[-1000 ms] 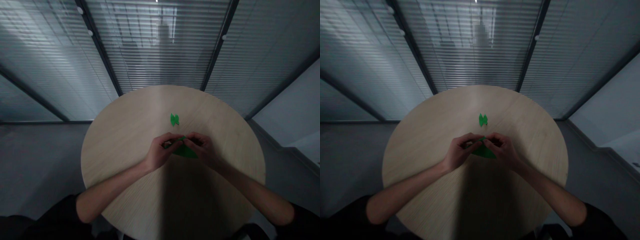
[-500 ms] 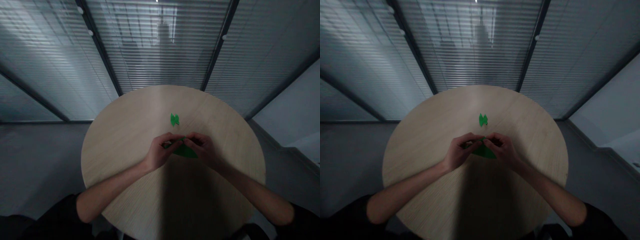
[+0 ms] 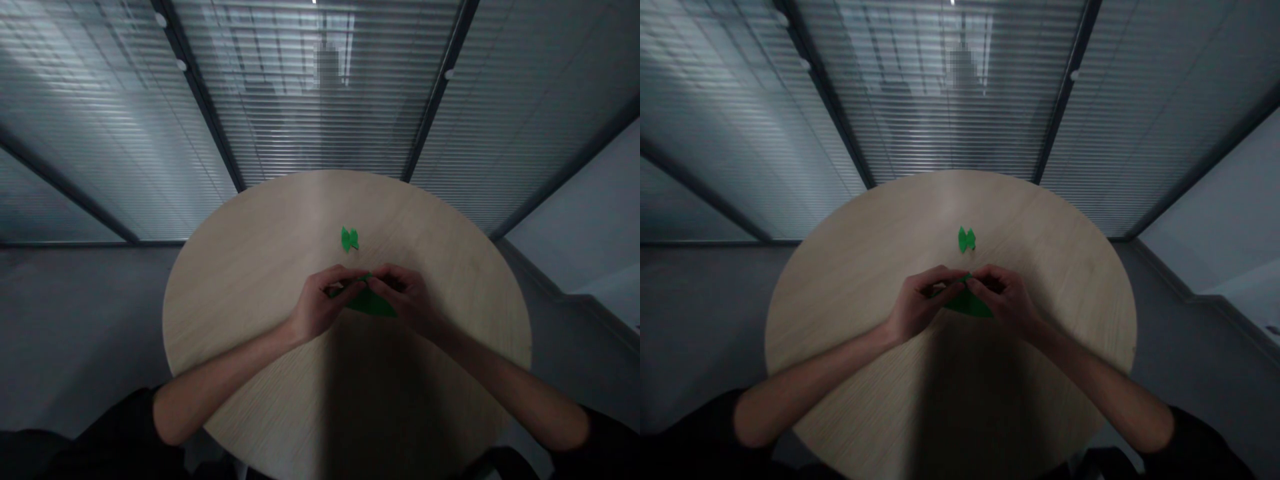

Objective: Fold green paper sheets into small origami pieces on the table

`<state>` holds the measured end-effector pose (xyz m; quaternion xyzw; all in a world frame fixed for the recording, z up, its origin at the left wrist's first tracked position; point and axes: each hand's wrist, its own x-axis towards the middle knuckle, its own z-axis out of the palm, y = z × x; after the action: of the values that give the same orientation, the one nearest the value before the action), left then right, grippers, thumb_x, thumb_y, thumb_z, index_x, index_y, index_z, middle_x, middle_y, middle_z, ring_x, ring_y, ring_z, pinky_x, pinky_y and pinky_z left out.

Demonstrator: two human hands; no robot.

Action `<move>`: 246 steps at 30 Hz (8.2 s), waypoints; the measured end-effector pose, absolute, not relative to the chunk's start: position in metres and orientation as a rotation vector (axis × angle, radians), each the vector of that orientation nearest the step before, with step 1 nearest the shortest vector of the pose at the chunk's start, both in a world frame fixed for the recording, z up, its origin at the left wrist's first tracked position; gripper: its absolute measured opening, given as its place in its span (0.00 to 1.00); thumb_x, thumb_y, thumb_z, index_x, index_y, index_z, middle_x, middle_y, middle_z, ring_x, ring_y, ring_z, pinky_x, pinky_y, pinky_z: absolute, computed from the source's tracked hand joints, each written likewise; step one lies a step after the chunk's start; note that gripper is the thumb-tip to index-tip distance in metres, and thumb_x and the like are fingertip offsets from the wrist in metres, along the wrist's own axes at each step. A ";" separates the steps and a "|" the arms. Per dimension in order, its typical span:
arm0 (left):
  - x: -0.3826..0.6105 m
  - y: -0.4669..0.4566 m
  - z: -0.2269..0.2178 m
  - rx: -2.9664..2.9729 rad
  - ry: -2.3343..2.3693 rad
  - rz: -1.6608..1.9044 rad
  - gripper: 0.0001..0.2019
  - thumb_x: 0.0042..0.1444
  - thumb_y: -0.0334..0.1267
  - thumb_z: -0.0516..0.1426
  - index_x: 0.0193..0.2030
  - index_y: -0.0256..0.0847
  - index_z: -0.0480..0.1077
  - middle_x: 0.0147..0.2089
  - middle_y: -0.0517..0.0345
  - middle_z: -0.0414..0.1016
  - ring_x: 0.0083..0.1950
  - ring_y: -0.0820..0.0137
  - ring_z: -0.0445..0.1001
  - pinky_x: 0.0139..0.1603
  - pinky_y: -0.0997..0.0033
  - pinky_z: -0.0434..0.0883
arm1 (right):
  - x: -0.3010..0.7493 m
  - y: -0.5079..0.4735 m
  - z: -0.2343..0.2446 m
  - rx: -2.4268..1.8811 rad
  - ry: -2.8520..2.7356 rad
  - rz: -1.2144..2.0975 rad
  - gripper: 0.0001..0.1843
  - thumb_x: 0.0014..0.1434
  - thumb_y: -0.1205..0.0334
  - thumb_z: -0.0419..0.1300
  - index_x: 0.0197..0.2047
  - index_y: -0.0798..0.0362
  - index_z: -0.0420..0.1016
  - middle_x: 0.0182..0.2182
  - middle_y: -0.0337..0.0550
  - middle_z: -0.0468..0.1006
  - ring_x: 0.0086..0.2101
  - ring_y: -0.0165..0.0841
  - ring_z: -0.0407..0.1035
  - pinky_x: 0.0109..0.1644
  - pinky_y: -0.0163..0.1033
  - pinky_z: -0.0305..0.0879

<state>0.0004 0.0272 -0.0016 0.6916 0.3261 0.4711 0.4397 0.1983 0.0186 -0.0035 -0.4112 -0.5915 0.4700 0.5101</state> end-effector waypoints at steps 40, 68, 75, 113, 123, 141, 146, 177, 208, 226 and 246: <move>0.004 0.025 0.003 1.684 0.860 1.078 0.12 0.63 0.41 0.63 0.51 0.40 0.82 0.39 0.53 0.81 0.38 0.69 0.78 0.36 0.73 0.74 | 0.200 0.020 -0.005 -1.052 -1.498 1.072 0.13 0.61 0.50 0.67 0.35 0.51 0.83 0.29 0.40 0.79 0.29 0.31 0.71 0.33 0.34 0.68; -0.036 0.068 0.011 1.704 0.875 0.392 0.22 0.64 0.56 0.59 0.31 0.38 0.72 0.26 0.59 0.73 0.24 0.74 0.71 0.25 0.76 0.67 | 0.203 0.031 -0.014 -1.254 -1.453 0.913 0.16 0.58 0.48 0.66 0.29 0.53 0.77 0.24 0.39 0.73 0.26 0.30 0.66 0.27 0.34 0.61; -0.010 0.059 -0.001 1.493 0.900 0.594 0.17 0.57 0.49 0.67 0.39 0.33 0.77 0.31 0.58 0.75 0.29 0.75 0.70 0.28 0.76 0.63 | 0.192 0.026 -0.014 -1.189 -1.543 1.021 0.13 0.58 0.52 0.65 0.31 0.53 0.80 0.26 0.39 0.76 0.28 0.30 0.69 0.31 0.34 0.65; -0.022 0.059 0.002 1.483 0.931 0.431 0.19 0.59 0.53 0.64 0.32 0.36 0.75 0.29 0.56 0.77 0.28 0.72 0.75 0.28 0.75 0.69 | 0.205 0.029 -0.003 -1.279 -1.347 1.125 0.15 0.52 0.49 0.69 0.28 0.53 0.79 0.24 0.37 0.72 0.26 0.29 0.63 0.27 0.35 0.57; -0.037 0.069 0.010 1.410 0.935 0.478 0.19 0.63 0.52 0.62 0.36 0.34 0.79 0.32 0.52 0.80 0.32 0.70 0.78 0.33 0.72 0.74 | 0.207 0.034 -0.004 -1.351 -1.234 1.052 0.16 0.49 0.48 0.70 0.27 0.53 0.78 0.24 0.39 0.73 0.26 0.30 0.64 0.29 0.36 0.59; -0.010 0.052 0.002 1.471 0.863 0.484 0.15 0.60 0.48 0.64 0.39 0.35 0.75 0.30 0.61 0.72 0.27 0.75 0.67 0.28 0.75 0.64 | 0.197 0.026 -0.006 -1.288 -1.396 1.202 0.17 0.53 0.47 0.69 0.30 0.53 0.79 0.25 0.38 0.74 0.25 0.29 0.65 0.28 0.35 0.60; -0.014 0.053 0.001 1.568 0.923 0.431 0.17 0.60 0.51 0.62 0.38 0.36 0.75 0.29 0.61 0.71 0.25 0.75 0.67 0.25 0.75 0.64 | 0.199 0.030 -0.011 -1.285 -1.439 1.157 0.17 0.54 0.47 0.68 0.30 0.53 0.79 0.26 0.39 0.75 0.26 0.30 0.66 0.29 0.35 0.61; -0.012 0.025 -0.017 2.815 0.869 0.637 0.11 0.71 0.32 0.52 0.50 0.37 0.76 0.49 0.46 0.79 0.49 0.60 0.78 0.49 0.61 0.78 | 0.214 0.039 -0.025 -1.350 -2.110 0.598 0.09 0.61 0.58 0.62 0.31 0.52 0.77 0.26 0.41 0.77 0.27 0.33 0.67 0.34 0.39 0.59; -0.036 -0.019 0.002 2.790 0.740 0.372 0.28 0.66 0.52 0.60 0.68 0.41 0.70 0.68 0.37 0.66 0.72 0.41 0.61 0.72 0.30 0.57 | 0.213 0.040 -0.023 -1.325 -2.162 0.600 0.09 0.63 0.62 0.61 0.30 0.53 0.73 0.24 0.38 0.73 0.25 0.30 0.65 0.32 0.37 0.57; -0.032 -0.033 -0.004 2.794 0.702 0.456 0.26 0.66 0.50 0.61 0.68 0.46 0.70 0.65 0.40 0.69 0.68 0.44 0.65 0.70 0.31 0.61 | 0.214 0.039 -0.023 -1.331 -2.148 0.631 0.10 0.63 0.60 0.60 0.31 0.54 0.74 0.25 0.39 0.74 0.26 0.30 0.66 0.32 0.37 0.58; -0.029 -0.035 0.001 2.771 0.750 0.389 0.21 0.67 0.46 0.60 0.64 0.42 0.72 0.64 0.39 0.70 0.68 0.46 0.67 0.70 0.37 0.65 | 0.213 0.039 -0.021 -1.344 -2.154 0.629 0.09 0.63 0.61 0.61 0.31 0.53 0.74 0.25 0.40 0.75 0.27 0.30 0.66 0.33 0.37 0.58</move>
<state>-0.0287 -0.0353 0.0006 0.9493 0.2571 0.1332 0.1221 0.2126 0.0386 -0.0213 -0.4961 -0.7951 0.2324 0.2601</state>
